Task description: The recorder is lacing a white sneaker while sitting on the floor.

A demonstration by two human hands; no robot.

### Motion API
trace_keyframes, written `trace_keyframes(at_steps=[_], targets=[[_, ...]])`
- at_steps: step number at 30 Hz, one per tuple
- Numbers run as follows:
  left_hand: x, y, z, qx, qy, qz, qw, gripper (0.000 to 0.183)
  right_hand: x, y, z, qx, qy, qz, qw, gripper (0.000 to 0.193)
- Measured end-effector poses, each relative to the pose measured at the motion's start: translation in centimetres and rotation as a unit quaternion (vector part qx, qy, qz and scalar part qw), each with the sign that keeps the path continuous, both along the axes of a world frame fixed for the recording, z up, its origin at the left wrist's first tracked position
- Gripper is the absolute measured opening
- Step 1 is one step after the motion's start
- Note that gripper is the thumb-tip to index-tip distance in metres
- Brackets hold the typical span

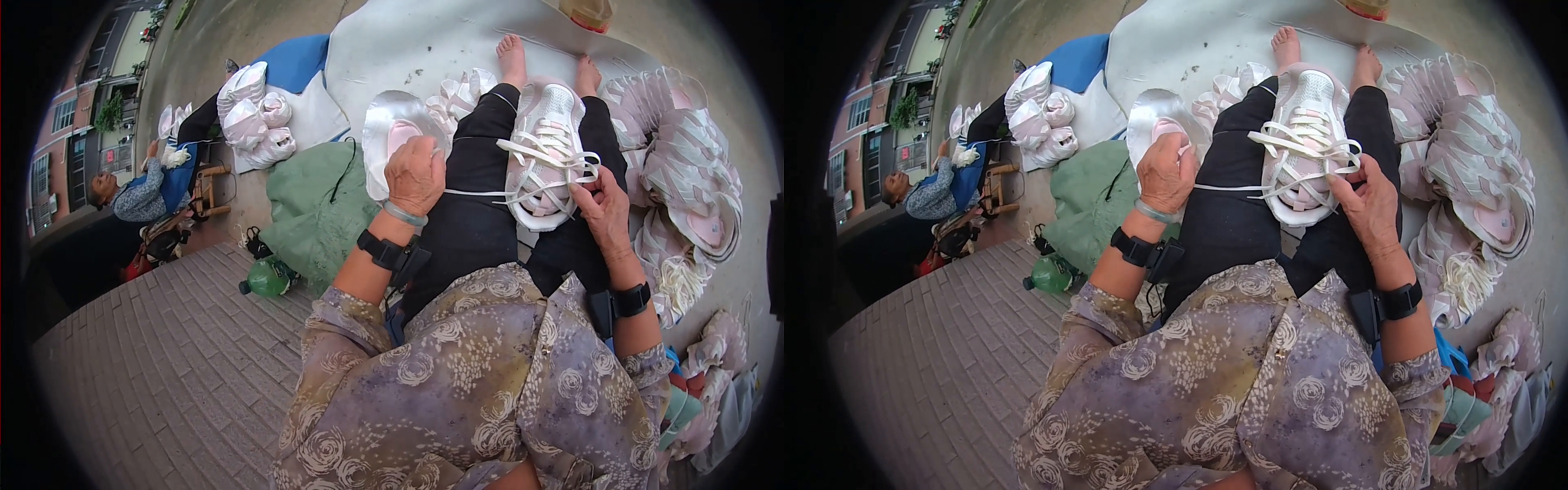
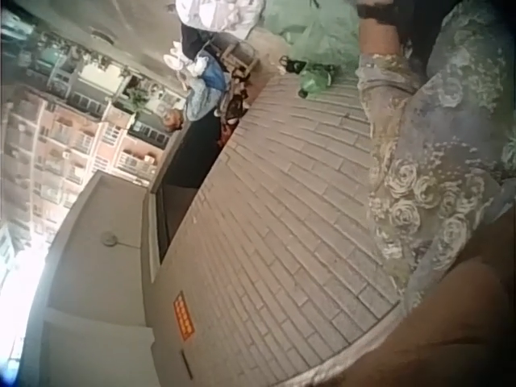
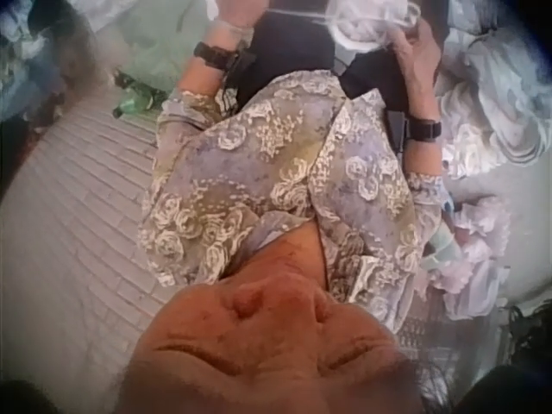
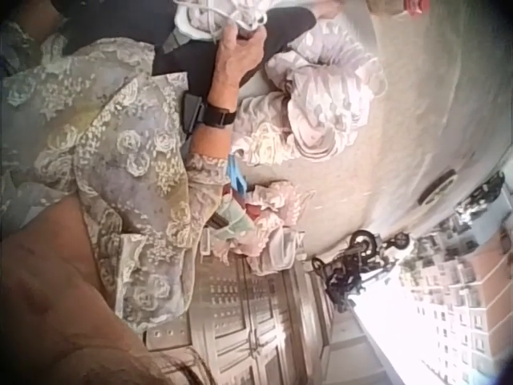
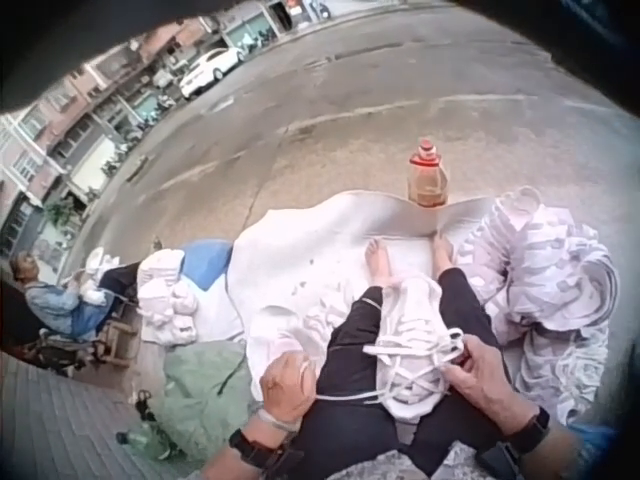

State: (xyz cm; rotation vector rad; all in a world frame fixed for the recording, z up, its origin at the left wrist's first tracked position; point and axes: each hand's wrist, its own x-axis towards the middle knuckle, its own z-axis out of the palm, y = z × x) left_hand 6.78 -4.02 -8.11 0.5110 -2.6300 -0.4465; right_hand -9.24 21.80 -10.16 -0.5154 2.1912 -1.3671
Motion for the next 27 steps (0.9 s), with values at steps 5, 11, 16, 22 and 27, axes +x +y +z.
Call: trace_keyframes(at_steps=[5,11,16,22,27], targets=[[4.5,-7.6,-2.4,-0.156,-0.091,0.23,0.956,0.03,0.3,0.2,0.8,0.009,-0.007,0.033,0.999,0.044],[7.0,-10.3,-7.7,0.262,-0.216,0.295,0.893,0.038,0.3,0.0,0.4,0.069,0.056,0.031,0.996,0.051],[10.7,-10.6,-11.9,0.329,-0.056,0.371,0.867,0.038,-0.1,-0.5,0.1,0.063,0.082,0.051,0.993,0.061],[6.1,-10.3,1.3,0.275,0.136,0.269,0.913,0.018,-0.8,-0.1,-0.2,0.1,0.098,0.007,0.99,0.073],[2.2,-2.9,10.4,0.09,0.108,0.116,0.983,0.022,-1.1,-1.3,-0.2,0.116,0.12,0.008,0.986,0.069]])
